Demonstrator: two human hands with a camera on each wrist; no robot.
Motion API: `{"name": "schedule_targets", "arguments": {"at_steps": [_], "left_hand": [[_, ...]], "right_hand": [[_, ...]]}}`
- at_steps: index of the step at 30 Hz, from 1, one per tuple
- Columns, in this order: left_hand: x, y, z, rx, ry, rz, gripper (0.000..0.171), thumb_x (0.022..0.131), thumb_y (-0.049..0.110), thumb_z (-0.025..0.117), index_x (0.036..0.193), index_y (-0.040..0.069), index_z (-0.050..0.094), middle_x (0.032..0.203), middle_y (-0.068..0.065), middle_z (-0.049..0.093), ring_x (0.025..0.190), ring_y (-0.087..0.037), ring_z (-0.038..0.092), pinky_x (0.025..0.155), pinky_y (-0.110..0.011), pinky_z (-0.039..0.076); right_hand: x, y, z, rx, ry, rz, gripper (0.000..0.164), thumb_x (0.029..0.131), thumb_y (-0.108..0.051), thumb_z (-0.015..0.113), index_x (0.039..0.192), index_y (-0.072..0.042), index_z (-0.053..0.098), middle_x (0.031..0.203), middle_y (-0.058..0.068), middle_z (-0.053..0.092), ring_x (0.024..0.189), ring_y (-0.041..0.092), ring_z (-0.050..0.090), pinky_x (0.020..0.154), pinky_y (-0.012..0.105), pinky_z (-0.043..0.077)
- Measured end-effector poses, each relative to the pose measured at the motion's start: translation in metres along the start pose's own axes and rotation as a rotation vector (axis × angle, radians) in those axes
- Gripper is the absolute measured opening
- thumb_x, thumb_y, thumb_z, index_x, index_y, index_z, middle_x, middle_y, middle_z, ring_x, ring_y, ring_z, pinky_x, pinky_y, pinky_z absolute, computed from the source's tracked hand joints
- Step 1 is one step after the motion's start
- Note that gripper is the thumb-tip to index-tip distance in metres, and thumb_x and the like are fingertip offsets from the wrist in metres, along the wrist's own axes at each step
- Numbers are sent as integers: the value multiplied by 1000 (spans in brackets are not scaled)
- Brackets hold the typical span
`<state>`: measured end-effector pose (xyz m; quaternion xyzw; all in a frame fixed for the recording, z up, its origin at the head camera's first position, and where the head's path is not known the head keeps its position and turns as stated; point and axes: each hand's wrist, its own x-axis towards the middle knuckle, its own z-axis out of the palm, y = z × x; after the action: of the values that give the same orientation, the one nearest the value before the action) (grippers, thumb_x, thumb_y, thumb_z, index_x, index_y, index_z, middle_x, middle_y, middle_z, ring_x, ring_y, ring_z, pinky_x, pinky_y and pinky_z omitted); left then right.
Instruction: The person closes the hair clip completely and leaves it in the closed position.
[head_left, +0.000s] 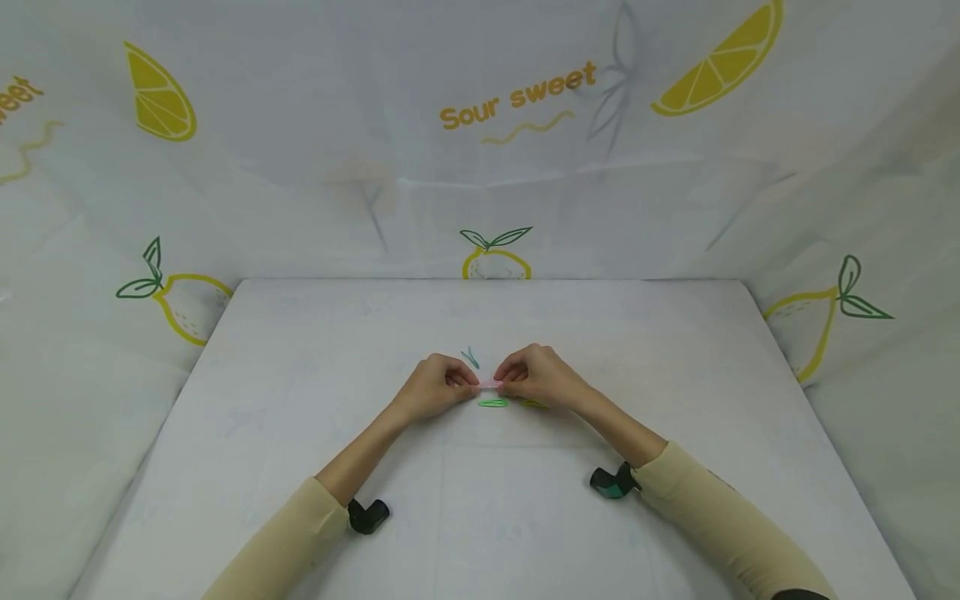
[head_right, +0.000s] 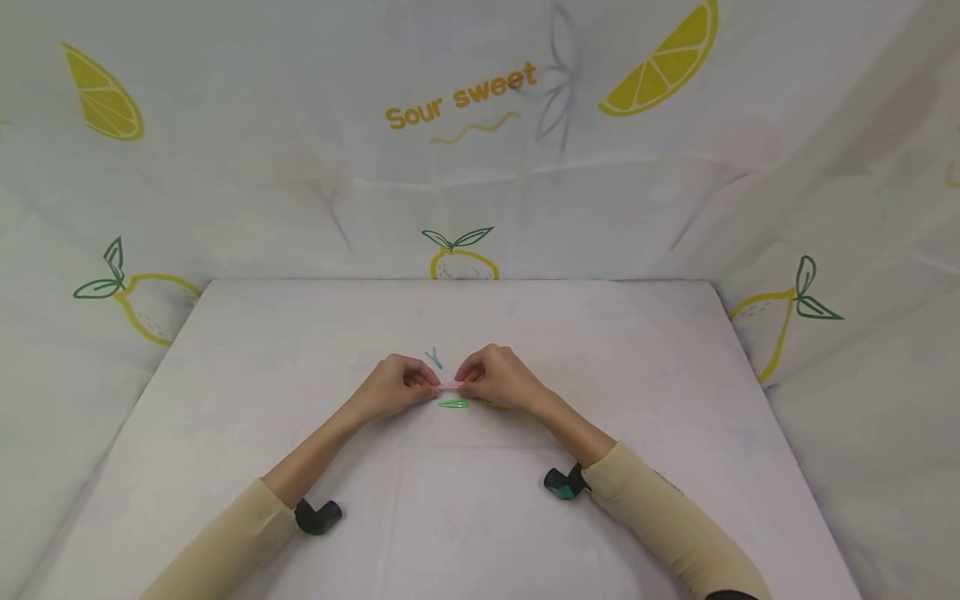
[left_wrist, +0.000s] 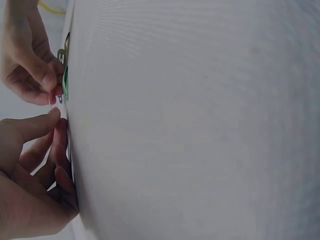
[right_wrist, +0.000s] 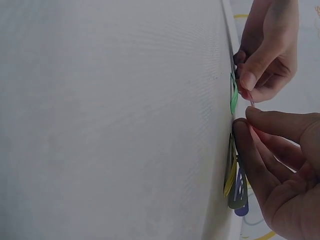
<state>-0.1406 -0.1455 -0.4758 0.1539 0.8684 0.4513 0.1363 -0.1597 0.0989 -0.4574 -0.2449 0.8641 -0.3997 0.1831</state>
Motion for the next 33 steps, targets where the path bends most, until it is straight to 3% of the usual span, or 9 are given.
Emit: {"name": "schedule_targets", "arguments": {"at_steps": [33], "left_hand": [[-2, 2, 2, 34, -6, -28, 4, 93, 12, 82, 94, 8, 82, 81, -1, 75, 70, -5, 57, 66, -20, 44]], "right_hand": [[-2, -7, -1, -55, 9, -7, 11, 92, -10, 84, 102, -5, 83, 87, 4, 82, 77, 8, 70, 73, 24, 54]]}}
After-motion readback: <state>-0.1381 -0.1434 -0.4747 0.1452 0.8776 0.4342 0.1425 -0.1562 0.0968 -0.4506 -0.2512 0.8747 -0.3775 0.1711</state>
